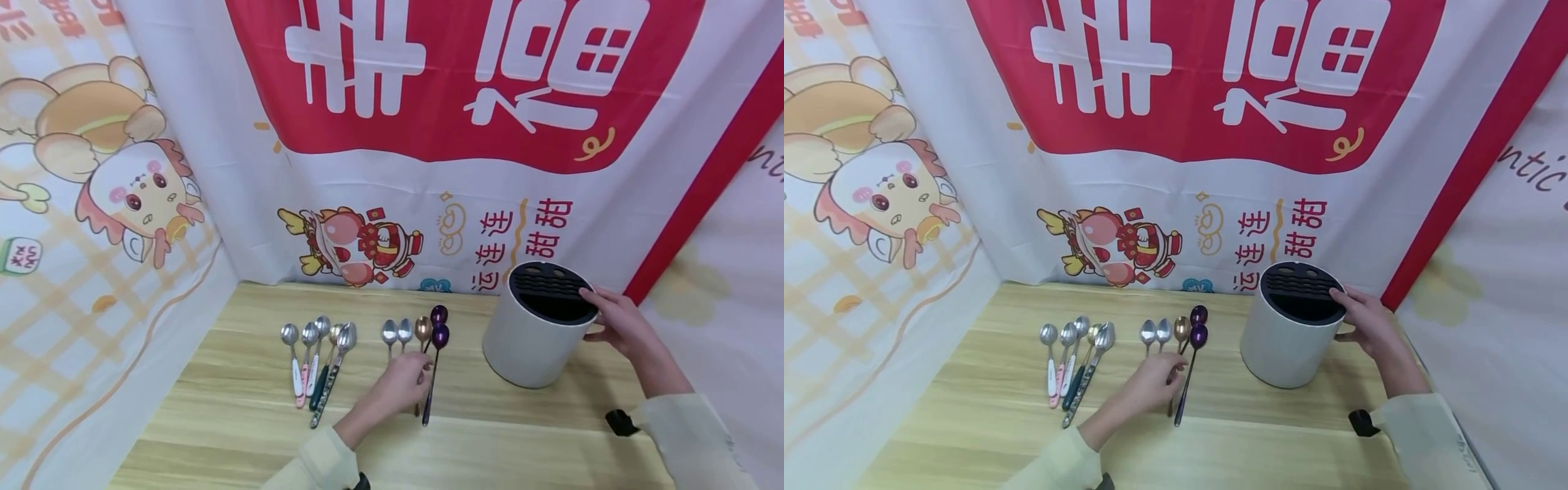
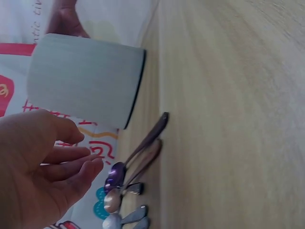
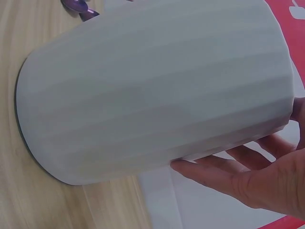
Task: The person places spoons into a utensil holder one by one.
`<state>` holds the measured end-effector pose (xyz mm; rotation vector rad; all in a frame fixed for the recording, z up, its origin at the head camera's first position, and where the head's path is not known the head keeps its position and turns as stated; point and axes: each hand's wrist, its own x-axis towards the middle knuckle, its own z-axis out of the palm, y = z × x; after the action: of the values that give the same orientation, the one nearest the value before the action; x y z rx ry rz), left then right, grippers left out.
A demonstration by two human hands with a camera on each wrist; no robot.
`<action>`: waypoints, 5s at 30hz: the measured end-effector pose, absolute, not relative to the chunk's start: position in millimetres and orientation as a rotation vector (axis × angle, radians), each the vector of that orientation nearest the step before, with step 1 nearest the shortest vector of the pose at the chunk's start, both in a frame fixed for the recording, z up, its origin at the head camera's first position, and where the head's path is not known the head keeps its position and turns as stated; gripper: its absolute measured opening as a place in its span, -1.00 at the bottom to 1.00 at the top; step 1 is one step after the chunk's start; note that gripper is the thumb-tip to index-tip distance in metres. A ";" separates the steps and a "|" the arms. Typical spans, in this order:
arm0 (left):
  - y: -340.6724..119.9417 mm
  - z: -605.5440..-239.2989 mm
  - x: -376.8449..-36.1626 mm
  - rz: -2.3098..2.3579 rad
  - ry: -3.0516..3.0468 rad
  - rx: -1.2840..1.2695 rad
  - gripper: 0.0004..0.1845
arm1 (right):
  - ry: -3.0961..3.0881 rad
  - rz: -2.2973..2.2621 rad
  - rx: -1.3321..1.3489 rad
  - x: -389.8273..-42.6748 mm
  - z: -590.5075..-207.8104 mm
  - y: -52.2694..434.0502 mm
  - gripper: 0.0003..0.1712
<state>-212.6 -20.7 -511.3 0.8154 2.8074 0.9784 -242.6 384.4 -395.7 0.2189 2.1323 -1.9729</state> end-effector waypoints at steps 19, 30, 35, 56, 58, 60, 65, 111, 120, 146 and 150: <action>16.5 -539.0 -226.5 0.715 3.075 0.680 -0.90 | 2.147 -2.012 0.247 -237.1 -398.9 380.4 -0.85; 29.2 -536.4 -227.1 0.798 2.987 0.555 -0.77 | 2.184 -1.991 0.245 -237.2 -397.9 376.2 -0.73; 31.7 -534.4 -230.4 0.783 2.974 0.517 -0.79 | 2.152 -2.008 0.238 -238.8 -396.9 374.5 -0.85; 24.6 -469.7 -225.5 1.225 2.764 0.698 -0.94 | 2.201 -1.876 0.278 -240.4 -392.1 375.2 -0.04; 26.7 -462.9 -225.3 1.265 2.758 0.738 -0.93 | 2.205 -1.868 0.278 -239.6 -392.4 375.5 -0.04; 28.4 -456.0 -224.9 1.314 2.739 0.770 -0.91 | 2.209 -1.864 0.274 -239.4 -392.7 375.7 -0.04; 31.1 -438.3 -223.5 1.370 2.740 0.830 -0.91 | 2.195 -1.883 0.249 -239.2 -393.0 376.2 -0.05; 71.5 -334.8 -236.1 1.497 2.818 1.139 -0.89 | 2.221 -1.831 0.239 -239.4 -392.4 375.6 -0.06; 92.4 -322.5 -240.8 1.482 2.822 1.160 -0.89 | 2.214 -1.836 0.226 -236.5 -393.6 377.3 -0.07; 139.0 -298.1 -247.5 1.536 2.846 1.210 -0.83 | 2.201 -1.868 0.200 -234.5 -393.9 372.5 -0.07; 146.9 -297.9 -248.9 1.580 2.825 1.221 -0.85 | 2.201 -1.871 0.212 -234.5 -394.3 372.5 -0.08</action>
<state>-248.9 146.9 -297.9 1.2206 2.8248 1.5800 -234.5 372.5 -394.3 0.2120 2.2014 -1.8706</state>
